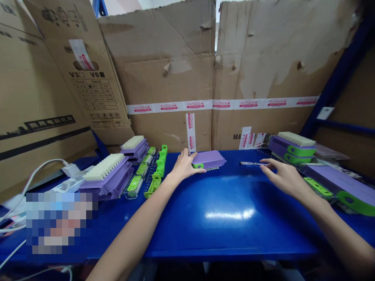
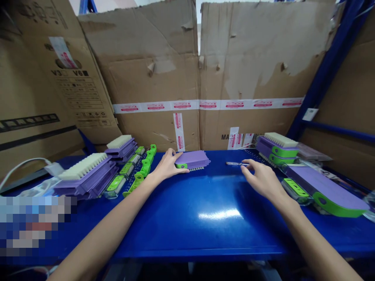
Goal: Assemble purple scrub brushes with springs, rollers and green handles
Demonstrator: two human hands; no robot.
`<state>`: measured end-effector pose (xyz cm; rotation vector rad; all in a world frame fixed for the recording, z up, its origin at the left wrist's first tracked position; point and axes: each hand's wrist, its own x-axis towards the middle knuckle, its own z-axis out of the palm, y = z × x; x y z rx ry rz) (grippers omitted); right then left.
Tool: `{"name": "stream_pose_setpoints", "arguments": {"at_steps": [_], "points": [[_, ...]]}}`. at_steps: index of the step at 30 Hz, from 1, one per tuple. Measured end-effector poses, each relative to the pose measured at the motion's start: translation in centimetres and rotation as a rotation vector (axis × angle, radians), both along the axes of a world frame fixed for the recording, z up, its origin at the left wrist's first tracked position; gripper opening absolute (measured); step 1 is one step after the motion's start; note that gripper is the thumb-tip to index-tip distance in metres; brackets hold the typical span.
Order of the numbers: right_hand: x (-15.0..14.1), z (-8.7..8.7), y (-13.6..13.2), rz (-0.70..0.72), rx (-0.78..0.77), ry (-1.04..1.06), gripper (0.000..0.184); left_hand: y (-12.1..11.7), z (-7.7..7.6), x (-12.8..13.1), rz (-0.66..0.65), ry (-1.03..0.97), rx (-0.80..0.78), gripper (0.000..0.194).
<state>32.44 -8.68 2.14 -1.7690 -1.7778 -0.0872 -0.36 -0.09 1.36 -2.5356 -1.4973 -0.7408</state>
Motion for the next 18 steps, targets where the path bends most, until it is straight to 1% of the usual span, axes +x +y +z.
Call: {"name": "stream_pose_setpoints", "arguments": {"at_steps": [2, 5, 7, 9, 12, 13, 14, 16, 18], "points": [[-0.4, 0.1, 0.5, 0.031, -0.019, 0.027, 0.039, 0.0, -0.1, 0.0, -0.033, -0.041, -0.03, 0.085], [-1.3, 0.0, 1.4, 0.075, -0.018, 0.045, 0.04, 0.2, -0.3, 0.2, -0.099, -0.137, -0.107, 0.08], [-2.1, -0.3, 1.8, 0.137, -0.02, 0.046, 0.042, 0.3, -0.4, 0.4, -0.12, -0.178, -0.152, 0.078], [-3.2, -0.7, 2.3, 0.258, -0.014, 0.021, 0.048, 0.3, -0.4, 0.6, -0.123, -0.196, -0.177, 0.079], [-5.4, -1.3, 3.1, 0.49, -0.007, -0.07, 0.057, 0.2, -0.3, 0.8, -0.156, -0.178, -0.204, 0.076], [-6.0, -1.5, 3.4, 0.533, -0.018, -0.103, 0.058, 0.1, -0.3, 0.8, -0.165, -0.16, -0.209, 0.075], [-6.6, -1.7, 3.7, 0.541, -0.026, -0.131, 0.058, 0.0, -0.3, 0.8, -0.171, -0.139, -0.214, 0.074], [-7.4, -2.0, 4.1, 0.507, -0.029, -0.185, 0.057, -0.2, -0.2, 0.7, -0.181, -0.104, -0.218, 0.072], [-7.5, -2.2, 4.2, 0.476, -0.016, -0.225, 0.055, -0.4, -0.1, 0.6, -0.194, -0.09, -0.226, 0.071]]}}
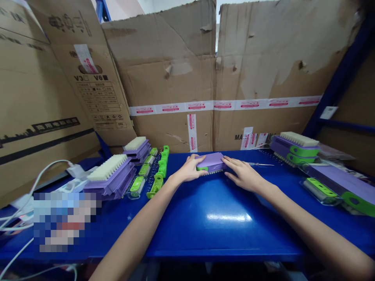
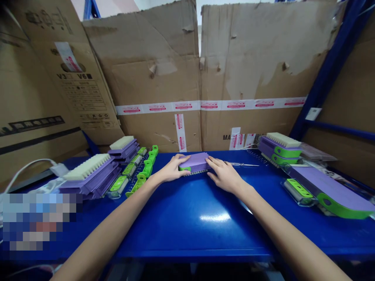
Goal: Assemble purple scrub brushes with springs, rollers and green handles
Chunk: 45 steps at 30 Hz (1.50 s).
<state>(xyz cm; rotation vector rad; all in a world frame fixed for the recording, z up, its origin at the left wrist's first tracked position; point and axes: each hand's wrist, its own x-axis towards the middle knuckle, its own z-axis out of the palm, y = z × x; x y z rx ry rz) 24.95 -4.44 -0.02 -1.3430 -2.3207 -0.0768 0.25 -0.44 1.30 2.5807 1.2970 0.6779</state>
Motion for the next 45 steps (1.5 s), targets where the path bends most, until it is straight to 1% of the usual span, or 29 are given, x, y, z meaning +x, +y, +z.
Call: {"name": "stream_pose_setpoints", "arguments": {"at_steps": [3, 6, 8, 10, 13, 15, 16, 20, 21, 22, 23, 24, 26, 29, 31, 33, 36, 40, 42, 45], "points": [[0.5, 0.0, -0.1, 0.021, 0.022, -0.023, 0.057, 0.0, 0.3, -0.1, -0.024, -0.014, -0.036, 0.073], [0.8, 0.0, -0.3, 0.03, 0.014, -0.025, 0.061, 0.1, 0.6, -0.1, -0.04, -0.05, -0.076, 0.079], [0.8, -0.1, -0.3, 0.015, -0.001, -0.02, 0.064, 0.1, 0.7, -0.1, -0.041, -0.064, -0.068, 0.08], [0.9, -0.1, -0.4, -0.017, -0.001, -0.024, 0.064, 0.0, 0.6, 0.0, -0.017, -0.042, -0.009, 0.078], [1.8, 0.2, -1.4, -0.11, 0.039, -0.077, 0.059, -0.1, 0.4, -0.1, 0.076, 0.068, 0.159, 0.071], [3.0, 0.7, -2.8, -0.23, 0.07, -0.144, 0.053, -0.2, 0.4, -0.2, 0.142, 0.155, 0.257, 0.066], [3.8, 0.9, -3.6, -0.322, 0.083, -0.185, 0.05, -0.2, 0.3, -0.3, 0.169, 0.191, 0.287, 0.064], [7.1, 1.4, -7.3, -0.789, 0.151, -0.385, 0.038, 0.0, 0.0, -0.5, 0.262, 0.275, 0.336, 0.059], [7.6, 1.4, -8.0, -0.885, 0.154, -0.431, 0.035, 0.2, -0.1, -0.5, 0.282, 0.287, 0.343, 0.057], [8.0, 1.3, -8.5, -0.942, 0.142, -0.464, 0.032, 0.3, -0.2, -0.6, 0.298, 0.296, 0.349, 0.055], [8.2, 1.1, -8.9, -0.969, 0.122, -0.487, 0.03, 0.4, -0.3, -0.6, 0.307, 0.303, 0.353, 0.053], [8.3, 1.0, -9.1, -0.967, 0.099, -0.496, 0.029, 0.5, -0.4, -0.6, 0.31, 0.308, 0.353, 0.052], [7.8, 0.9, -9.1, -0.909, 0.037, -0.476, 0.03, 0.6, -0.5, -0.7, 0.306, 0.316, 0.347, 0.051], [6.4, 1.4, -8.6, -0.798, -0.056, -0.406, 0.041, 0.5, -0.5, -0.7, 0.304, 0.329, 0.328, 0.051], [5.7, 2.1, -8.1, -0.758, -0.073, -0.365, 0.045, 0.5, -0.5, -0.7, 0.313, 0.342, 0.319, 0.051], [5.7, 2.7, -7.7, -0.761, -0.046, -0.353, 0.046, 0.4, -0.4, -0.7, 0.321, 0.354, 0.314, 0.052], [7.2, 2.8, -7.3, -0.772, -0.04, -0.414, 0.048, 0.3, -0.4, -0.6, 0.325, 0.364, 0.318, 0.053], [10.0, 1.6, -6.9, -0.812, -0.165, -0.435, 0.049, 0.3, -0.4, -0.6, 0.327, 0.365, 0.33, 0.052], [10.7, 1.2, -6.6, -0.793, -0.201, -0.422, 0.049, 0.4, -0.5, -0.5, 0.326, 0.361, 0.335, 0.052], [10.7, 1.1, -5.9, -0.753, -0.181, -0.417, 0.05, 0.4, -0.6, -0.5, 0.324, 0.351, 0.337, 0.053]]}}
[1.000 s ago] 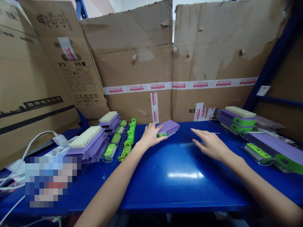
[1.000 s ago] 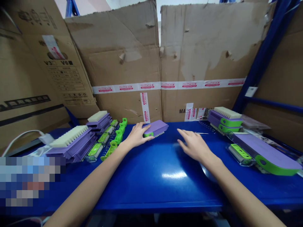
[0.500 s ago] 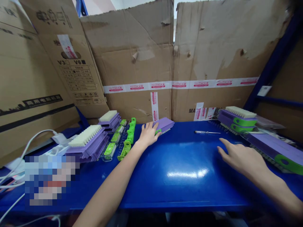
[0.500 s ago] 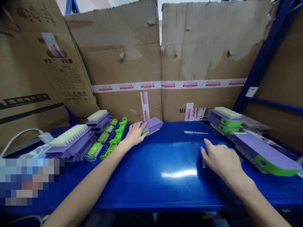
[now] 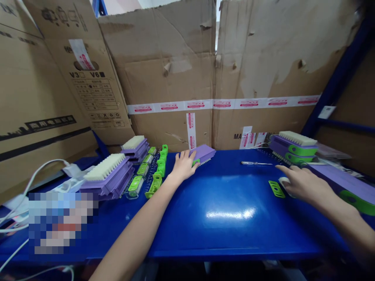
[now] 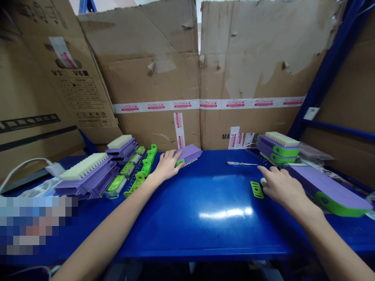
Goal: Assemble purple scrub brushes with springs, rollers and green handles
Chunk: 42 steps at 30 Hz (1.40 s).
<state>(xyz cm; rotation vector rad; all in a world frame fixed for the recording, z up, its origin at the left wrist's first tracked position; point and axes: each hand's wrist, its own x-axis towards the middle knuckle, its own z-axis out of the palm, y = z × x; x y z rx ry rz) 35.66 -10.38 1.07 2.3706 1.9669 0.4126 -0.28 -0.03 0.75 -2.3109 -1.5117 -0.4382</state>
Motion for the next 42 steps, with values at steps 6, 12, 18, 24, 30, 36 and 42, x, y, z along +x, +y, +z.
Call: {"name": "stream_pose_setpoints", "arguments": {"at_steps": [6, 12, 18, 24, 30, 36, 42], "points": [[0.3, -0.1, 1.3, 0.005, 0.0, -0.019, 0.049, 0.0, -0.1, 0.0, -0.001, -0.005, -0.013, 0.053], [1.8, -0.1, 2.2, 0.019, 0.03, -0.007, 0.046, -0.1, 0.0, 0.1, 0.003, -0.013, -0.016, 0.054], [2.5, -1.2, 2.1, 0.048, 0.032, -0.007, 0.053, 0.0, 0.0, 0.1, 0.001, -0.013, -0.021, 0.052], [3.6, -1.8, 2.5, 0.197, 0.109, 0.003, 0.049, 0.0, 0.0, 0.1, -0.003, -0.02, -0.042, 0.053], [3.1, -0.4, 2.5, 0.34, 0.176, 0.386, 0.049, -0.2, 0.0, 0.2, -0.003, -0.019, -0.045, 0.053], [1.8, -0.1, 3.3, 0.033, 0.11, 0.813, 0.048, -0.1, 0.0, 0.1, -0.02, -0.03, -0.045, 0.053], [1.3, -0.3, 4.5, 0.039, 0.131, 0.761, 0.041, -0.2, 0.0, 0.1, -0.032, -0.039, -0.038, 0.052]]}}
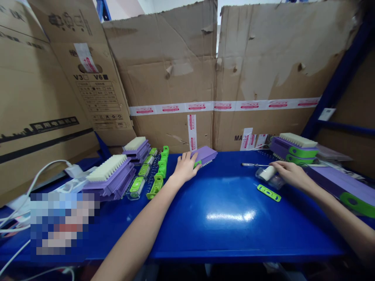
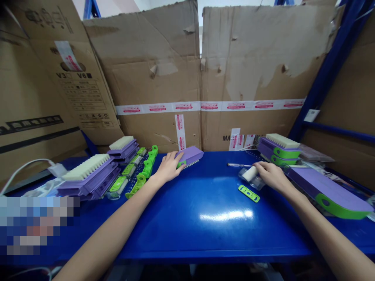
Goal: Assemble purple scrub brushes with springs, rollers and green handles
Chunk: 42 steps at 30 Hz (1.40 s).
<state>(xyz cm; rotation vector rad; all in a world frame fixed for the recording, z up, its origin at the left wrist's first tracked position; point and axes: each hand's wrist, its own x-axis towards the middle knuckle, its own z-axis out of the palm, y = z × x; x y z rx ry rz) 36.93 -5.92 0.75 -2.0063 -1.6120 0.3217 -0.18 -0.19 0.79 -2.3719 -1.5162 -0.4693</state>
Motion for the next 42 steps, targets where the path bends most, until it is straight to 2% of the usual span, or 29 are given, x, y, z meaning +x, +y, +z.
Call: {"name": "stream_pose_setpoints", "arguments": {"at_steps": [3, 7, 9, 14, 19, 24, 28, 31, 34, 37, 39, 40, 42], "points": [[-0.4, 0.6, 0.1, 0.04, -0.044, 0.006, 0.046, -0.1, 0.0, 0.0, 0.005, 0.001, -0.003, 0.053], [-0.4, 1.9, 1.1, -0.076, 0.018, -0.253, 0.045, -0.1, 0.0, 0.1, 0.006, 0.001, 0.005, 0.052], [0.0, 2.3, 2.3, -0.073, 0.008, -0.371, 0.045, -0.1, 0.0, 0.1, 0.008, 0.001, 0.008, 0.052], [0.9, 1.5, 5.1, 0.023, -0.116, -0.602, 0.048, 0.0, 0.0, 0.0, 0.005, -0.001, 0.008, 0.052], [1.1, 0.4, 5.3, -0.05, -0.089, -0.65, 0.05, 0.2, -0.2, -0.5, 0.02, 0.007, 0.069, 0.044], [0.9, 0.5, 4.3, -0.13, -0.112, -0.552, 0.048, 0.2, 0.1, -0.6, 0.095, 0.022, 0.118, 0.042], [-0.5, 1.5, 3.3, -0.186, 0.102, -0.509, 0.048, 0.2, 0.3, 0.0, 0.072, 0.058, 0.114, 0.032], [-2.5, 2.5, 2.8, -0.081, 0.345, -0.425, 0.047, 0.3, -0.1, 0.3, -0.016, 0.018, 0.083, 0.03], [-5.3, 3.0, 2.4, 0.011, 0.53, -0.275, 0.044, 0.2, -0.5, 0.5, -0.168, -0.033, 0.057, 0.039], [-8.5, 2.6, 1.7, 0.172, 0.528, -0.041, 0.04, -0.6, -0.4, 1.0, -0.262, -0.053, 0.118, 0.052], [-10.7, 1.8, 0.9, 0.375, 0.462, 0.044, 0.038, -1.3, 0.0, 1.6, -0.305, -0.04, 0.196, 0.059], [-11.7, 1.4, 0.4, 0.481, 0.432, 0.054, 0.039, -1.6, 0.2, 1.9, -0.344, -0.015, 0.215, 0.057], [-13.1, 0.6, -0.7, 0.607, 0.387, 0.012, 0.04, -2.0, 0.3, 2.5, -0.43, 0.087, 0.174, 0.04]]}}
